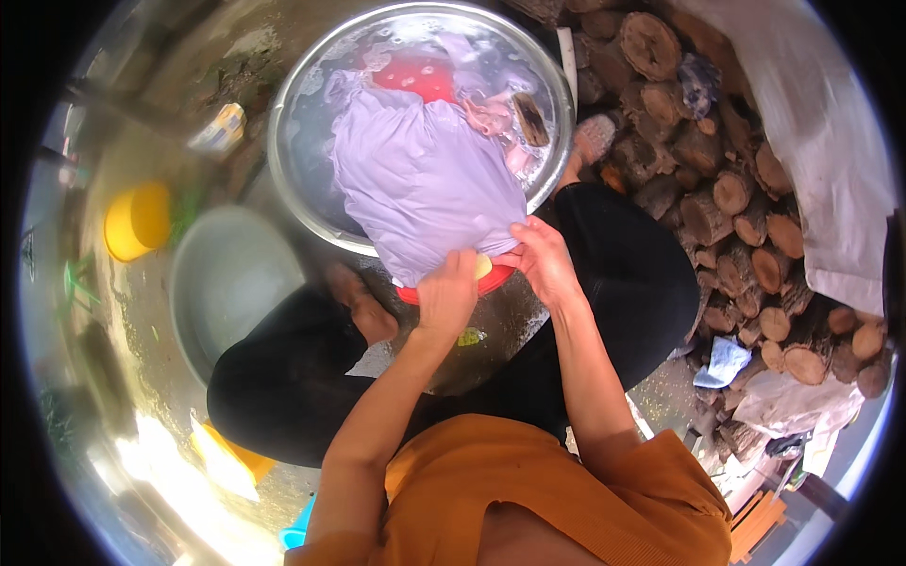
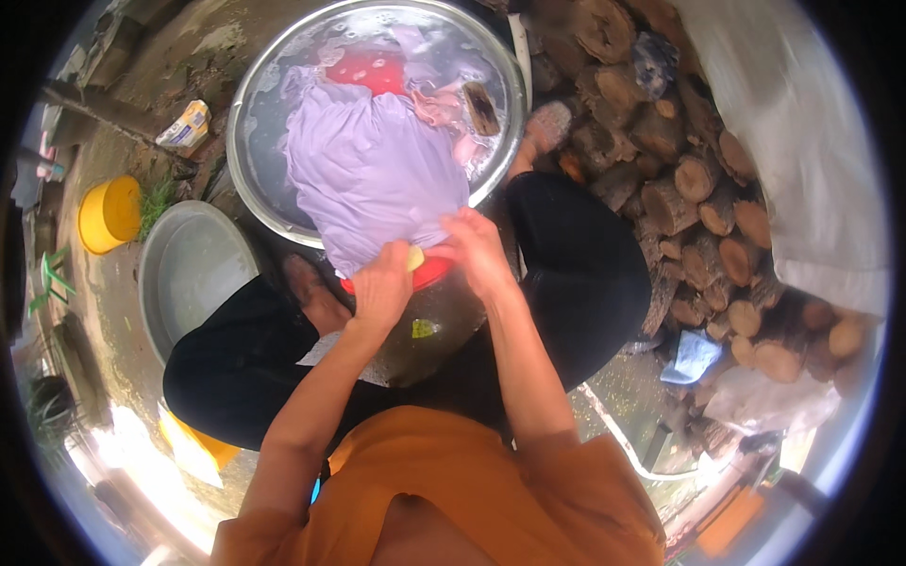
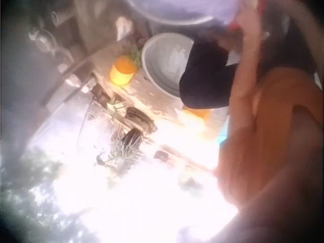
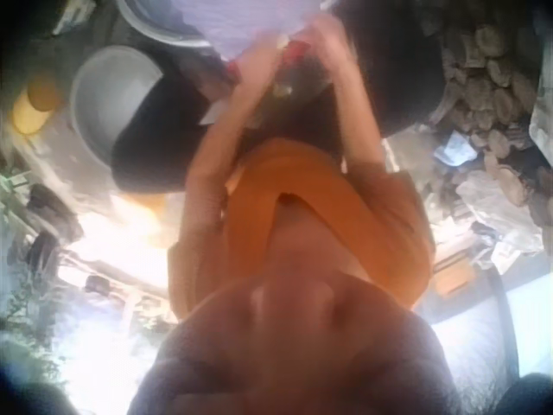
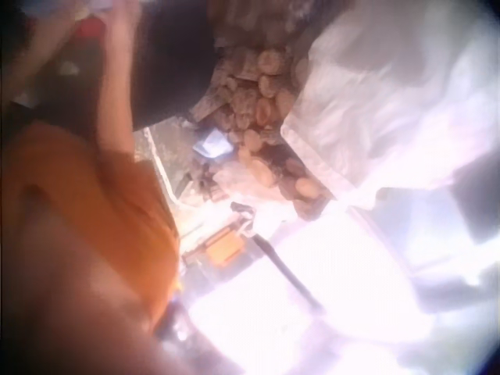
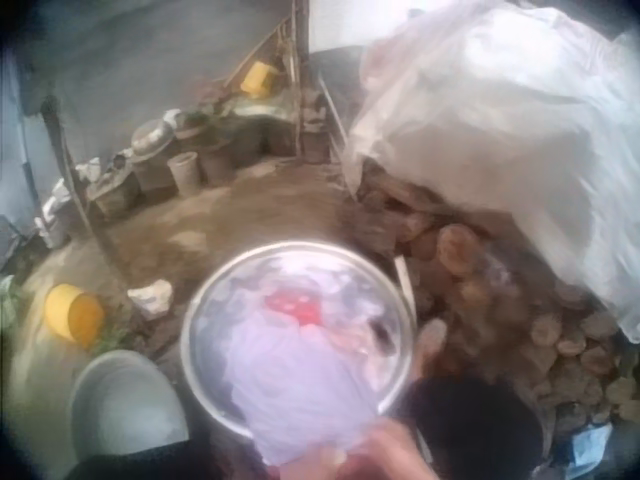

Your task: The person washes a purple garment by hand in a metal basin filled with soapy water. They scrub the fabric with a brush and a bar of soap, then rinse and wring it out.

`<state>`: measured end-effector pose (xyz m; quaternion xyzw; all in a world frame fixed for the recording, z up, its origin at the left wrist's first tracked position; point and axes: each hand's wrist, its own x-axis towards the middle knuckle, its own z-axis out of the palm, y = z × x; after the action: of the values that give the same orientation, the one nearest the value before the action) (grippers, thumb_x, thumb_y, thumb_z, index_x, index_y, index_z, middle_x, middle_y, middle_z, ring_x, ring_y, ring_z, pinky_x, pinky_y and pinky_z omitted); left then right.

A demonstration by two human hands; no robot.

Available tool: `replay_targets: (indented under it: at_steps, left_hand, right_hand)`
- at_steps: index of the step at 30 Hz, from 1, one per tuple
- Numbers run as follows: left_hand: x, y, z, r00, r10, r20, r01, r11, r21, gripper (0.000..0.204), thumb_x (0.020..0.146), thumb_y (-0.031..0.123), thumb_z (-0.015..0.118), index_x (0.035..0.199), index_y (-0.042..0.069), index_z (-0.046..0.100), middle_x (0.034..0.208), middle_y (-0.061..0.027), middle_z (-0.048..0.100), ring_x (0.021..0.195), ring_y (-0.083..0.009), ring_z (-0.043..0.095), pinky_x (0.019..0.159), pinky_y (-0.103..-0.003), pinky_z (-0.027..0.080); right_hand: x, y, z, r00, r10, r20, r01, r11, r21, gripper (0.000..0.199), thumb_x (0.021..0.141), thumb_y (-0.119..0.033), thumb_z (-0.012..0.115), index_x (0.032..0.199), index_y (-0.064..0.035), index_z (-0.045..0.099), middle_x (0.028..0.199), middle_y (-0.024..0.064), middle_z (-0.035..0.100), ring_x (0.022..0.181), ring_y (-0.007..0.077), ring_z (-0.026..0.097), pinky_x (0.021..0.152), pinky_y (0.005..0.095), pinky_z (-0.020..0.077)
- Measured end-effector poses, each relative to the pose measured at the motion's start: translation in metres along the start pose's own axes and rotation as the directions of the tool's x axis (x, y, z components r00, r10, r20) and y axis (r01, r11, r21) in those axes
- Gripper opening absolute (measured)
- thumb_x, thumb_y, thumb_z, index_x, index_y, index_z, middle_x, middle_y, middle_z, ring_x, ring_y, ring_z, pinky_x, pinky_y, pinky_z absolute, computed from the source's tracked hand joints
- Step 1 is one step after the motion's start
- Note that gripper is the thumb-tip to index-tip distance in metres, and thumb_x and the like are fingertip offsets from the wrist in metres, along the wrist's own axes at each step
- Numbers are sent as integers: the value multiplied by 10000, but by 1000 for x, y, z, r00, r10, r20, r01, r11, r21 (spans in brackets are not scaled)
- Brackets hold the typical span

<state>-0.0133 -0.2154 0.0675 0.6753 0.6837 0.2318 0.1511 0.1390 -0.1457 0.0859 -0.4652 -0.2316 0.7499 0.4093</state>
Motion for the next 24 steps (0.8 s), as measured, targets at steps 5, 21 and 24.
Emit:
replay_targets:
  at_steps: [5,21,24]
  left_hand:
    - [19,41,-78,1000,24,13,-22,988,-154,190,828,117,657,1004,81,595,734,-134,651,669,-341,662,566,-455,495]
    - [79,2,-46,982,108,-158,-149,949,-276,309,948,176,537,1238,86,597,1295,-209,562,1261,-360,505,1058,-480,363]
    - [117,-30,-7,979,5,-204,-35,989,-147,227,946,185,526,1127,103,636,1233,-197,596,1274,-377,493,1102,-545,285]
  right_hand:
    - [12,37,40,983,-94,158,-49,693,719,130,913,-155,539,955,-39,578,953,95,633,907,256,648,872,412,539]
    - [57,15,95,874,-79,480,-396,457,796,251,1020,-229,444,1194,-93,564,1249,95,575,1177,214,536,1030,358,430]
    - [51,19,95,878,-77,473,-417,365,832,278,1040,-243,427,1239,-103,561,1304,95,564,1228,206,515,1060,348,409]
